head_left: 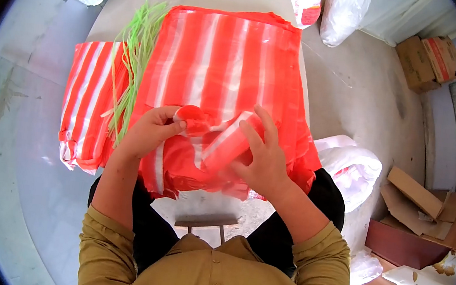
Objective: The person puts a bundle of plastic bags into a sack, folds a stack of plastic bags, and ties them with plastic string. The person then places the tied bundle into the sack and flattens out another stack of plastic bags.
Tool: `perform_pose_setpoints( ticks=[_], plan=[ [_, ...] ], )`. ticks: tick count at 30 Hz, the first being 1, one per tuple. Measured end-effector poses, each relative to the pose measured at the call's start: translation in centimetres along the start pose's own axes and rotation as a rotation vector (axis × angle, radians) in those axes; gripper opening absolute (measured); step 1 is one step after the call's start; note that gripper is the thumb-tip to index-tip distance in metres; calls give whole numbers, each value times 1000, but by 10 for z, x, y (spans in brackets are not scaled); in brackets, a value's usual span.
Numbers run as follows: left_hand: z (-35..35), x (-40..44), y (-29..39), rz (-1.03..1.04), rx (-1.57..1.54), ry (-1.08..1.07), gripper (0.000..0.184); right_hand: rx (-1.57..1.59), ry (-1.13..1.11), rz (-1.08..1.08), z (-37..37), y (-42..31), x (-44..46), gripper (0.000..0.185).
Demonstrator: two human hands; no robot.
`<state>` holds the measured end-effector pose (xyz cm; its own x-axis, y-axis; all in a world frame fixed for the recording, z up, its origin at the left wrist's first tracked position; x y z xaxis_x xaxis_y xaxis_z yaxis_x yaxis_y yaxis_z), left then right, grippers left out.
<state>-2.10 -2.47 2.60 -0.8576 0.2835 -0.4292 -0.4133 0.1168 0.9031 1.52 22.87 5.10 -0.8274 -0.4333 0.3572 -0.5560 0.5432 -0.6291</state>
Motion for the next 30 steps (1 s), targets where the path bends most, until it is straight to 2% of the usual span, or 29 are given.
perform_pose_setpoints(
  ticks=[4, 7, 10, 13, 16, 19, 22, 25, 26, 30],
  plan=[
    [2, -3, 3, -15, -11, 17, 21, 28, 35, -50, 4, -5, -4, 91],
    [2, -2, 2, -17, -15, 25, 20, 26, 18, -30, 5, -2, -2, 90],
    [0, -1, 0, -30, -1, 15, 20, 75, -13, -101, 3, 0, 0, 84],
    [-1, 1, -3, 2, -11, -15, 21, 532, -97, 135, 5, 20, -8, 69],
    [-2, 0, -3, -4, 15, -8, 20, 727, -100, 146, -8, 19, -7, 54],
    [3, -4, 5, -32, 9, 6, 21, 687, -431, 175, -15, 7, -4, 46],
    [1, -3, 2, 10, -15, -65, 17, 936, -836, 154, -25, -8, -11, 48],
    [-6, 1, -6, 134, 158, -82, 10, 920, -714, 79, -28, -1, -16, 52],
    [-5, 0, -6, 161, 193, -89, 8, 982, -669, 193, -26, 4, -22, 54],
    [4, -3, 8, 316, 420, -90, 10, 906, -890, 151, -35, 5, -23, 55]
  ],
)
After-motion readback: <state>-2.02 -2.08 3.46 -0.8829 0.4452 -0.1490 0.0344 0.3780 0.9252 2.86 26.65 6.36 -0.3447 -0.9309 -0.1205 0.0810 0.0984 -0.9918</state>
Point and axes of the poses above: each hand's wrist, its own x-axis towards the middle knuckle, its own z-axis out of the palm, y = z × x, the point moved 5 cm from there along x, towards the middle knuckle, and after that the axes turned 5 degrees about -z, right-handed, at the moved point
